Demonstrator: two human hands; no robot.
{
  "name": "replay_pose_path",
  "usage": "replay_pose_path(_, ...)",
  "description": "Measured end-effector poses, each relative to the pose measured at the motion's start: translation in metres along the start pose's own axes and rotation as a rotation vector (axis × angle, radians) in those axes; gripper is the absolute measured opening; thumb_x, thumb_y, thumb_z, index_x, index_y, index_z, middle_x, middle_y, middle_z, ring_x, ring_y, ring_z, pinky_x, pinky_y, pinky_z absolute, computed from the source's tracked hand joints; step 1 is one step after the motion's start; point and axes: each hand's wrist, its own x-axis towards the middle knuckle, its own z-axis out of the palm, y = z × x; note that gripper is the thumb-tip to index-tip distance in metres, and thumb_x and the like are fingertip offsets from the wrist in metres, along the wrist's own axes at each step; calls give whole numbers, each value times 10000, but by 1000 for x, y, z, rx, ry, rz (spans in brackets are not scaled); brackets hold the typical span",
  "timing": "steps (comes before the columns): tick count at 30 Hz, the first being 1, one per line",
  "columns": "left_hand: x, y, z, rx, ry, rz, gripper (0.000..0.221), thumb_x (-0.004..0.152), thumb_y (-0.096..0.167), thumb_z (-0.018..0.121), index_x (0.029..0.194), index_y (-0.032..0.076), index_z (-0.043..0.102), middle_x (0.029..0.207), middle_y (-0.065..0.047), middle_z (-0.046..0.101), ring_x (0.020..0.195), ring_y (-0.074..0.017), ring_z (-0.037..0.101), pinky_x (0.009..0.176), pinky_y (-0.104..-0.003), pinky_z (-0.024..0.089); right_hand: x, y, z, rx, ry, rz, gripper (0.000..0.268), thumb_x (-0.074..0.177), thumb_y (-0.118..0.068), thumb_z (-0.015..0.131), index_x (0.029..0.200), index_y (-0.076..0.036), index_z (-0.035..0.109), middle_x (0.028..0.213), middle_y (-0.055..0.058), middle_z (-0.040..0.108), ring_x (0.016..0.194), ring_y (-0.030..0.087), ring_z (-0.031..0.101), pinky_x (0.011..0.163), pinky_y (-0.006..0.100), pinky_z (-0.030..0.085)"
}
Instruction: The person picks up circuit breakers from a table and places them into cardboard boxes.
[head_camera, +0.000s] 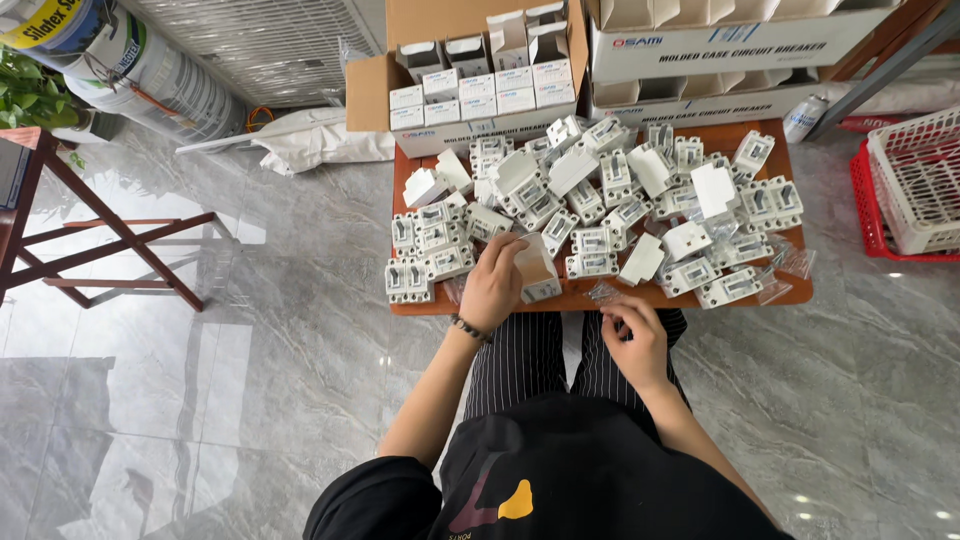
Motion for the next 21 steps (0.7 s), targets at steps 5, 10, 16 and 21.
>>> replay_pose_path(5,-4,12,-1,124,-32,17,257,900,47,615,1135,130,674,1243,-34,614,1109,-252,685,762,-354,658,-8,14,-1,-140,-1,56,155,868,-7,758,1006,-76,765,1043,87,683,715,219,661,478,315,556)
replay_pose_path(10,2,27,-15,60,45,54,98,950,238,697,969,143,705,1349,-92,582,1272,-353,575,1032,-487,533,-16,21,-4,-268,31,55,174,899,-133,825,1047,-93,744,1061,56,612,800,221,644,580,346,585)
replay_pose_path(16,-3,40,-18,84,107,34,205,972,323,673,1106,168,676,1425,-125,541,1349,-399,502,1129,-572,399,-14,23,1,-437,7,-77,435,802,-253,909,1137,-72,699,1107,103,507,907,269,573,698,410,581)
replay_pose_path(21,-16,49,-16,85,99,-2,289,906,303,710,1182,221,685,1443,-103,537,1353,-366,501,1208,-593,311,-11,29,4,-378,95,-180,347,909,-325,803,1148,-97,695,1128,108,490,900,246,501,809,416,472)
